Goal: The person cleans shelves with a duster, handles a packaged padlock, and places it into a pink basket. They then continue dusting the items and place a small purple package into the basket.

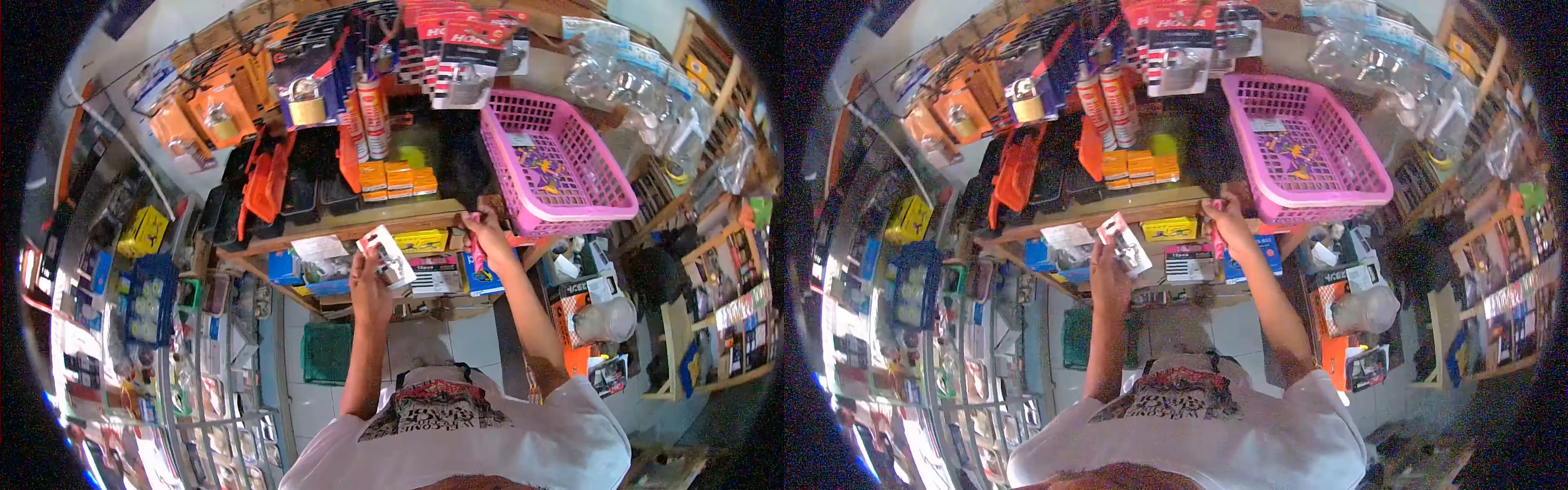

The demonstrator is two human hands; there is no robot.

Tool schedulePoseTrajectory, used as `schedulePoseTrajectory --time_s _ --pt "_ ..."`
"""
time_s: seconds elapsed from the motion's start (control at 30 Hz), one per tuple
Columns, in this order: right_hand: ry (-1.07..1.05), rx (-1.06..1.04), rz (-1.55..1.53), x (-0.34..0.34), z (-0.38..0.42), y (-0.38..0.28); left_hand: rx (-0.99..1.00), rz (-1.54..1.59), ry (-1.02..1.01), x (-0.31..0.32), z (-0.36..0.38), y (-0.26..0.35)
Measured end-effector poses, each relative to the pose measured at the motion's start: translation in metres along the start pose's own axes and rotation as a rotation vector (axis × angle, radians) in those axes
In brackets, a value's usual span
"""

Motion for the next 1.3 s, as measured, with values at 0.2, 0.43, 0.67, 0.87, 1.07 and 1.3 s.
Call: schedulePoseTrajectory --time_s 0.2,0.43,0.67,0.87,1.07,1.3 --pt "0.138 -0.222 0.291 -0.034 0.020 -0.001 -0.017 0.034 0.040 -0.023 -0.009 -0.003" --pt "0.327 -0.735 0.590 -0.038 0.167 -0.015 0.017 -0.044 0.030 -0.013 -0.011 0.006" --pt "-0.295 -0.353 0.361 0.034 0.178 -0.025 0.053 -0.298 -0.184 0.084 0.019 -0.008" --pt "-0.289 -0.444 0.459 0.036 0.159 -0.055 0.196 -0.335 -0.315 0.149 0.044 -0.011" --pt "-0.390 -0.615 0.284 0.051 0.137 -0.138 0.504 -0.430 -0.448 0.224 0.047 0.027" --pt "-0.507 -0.883 0.174 0.094 0.119 -0.265 0.838 -0.454 -0.438 0.333 0.024 0.113"
Point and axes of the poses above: each hand's wrist, its own z-axis away from the middle knuckle, its own x-axis out of the palm, y = z × x, the point moved 8 cm from there along -z, towards the middle knuckle, and after that the axes turned 13 degrees about -z, right-handed, at the moved point
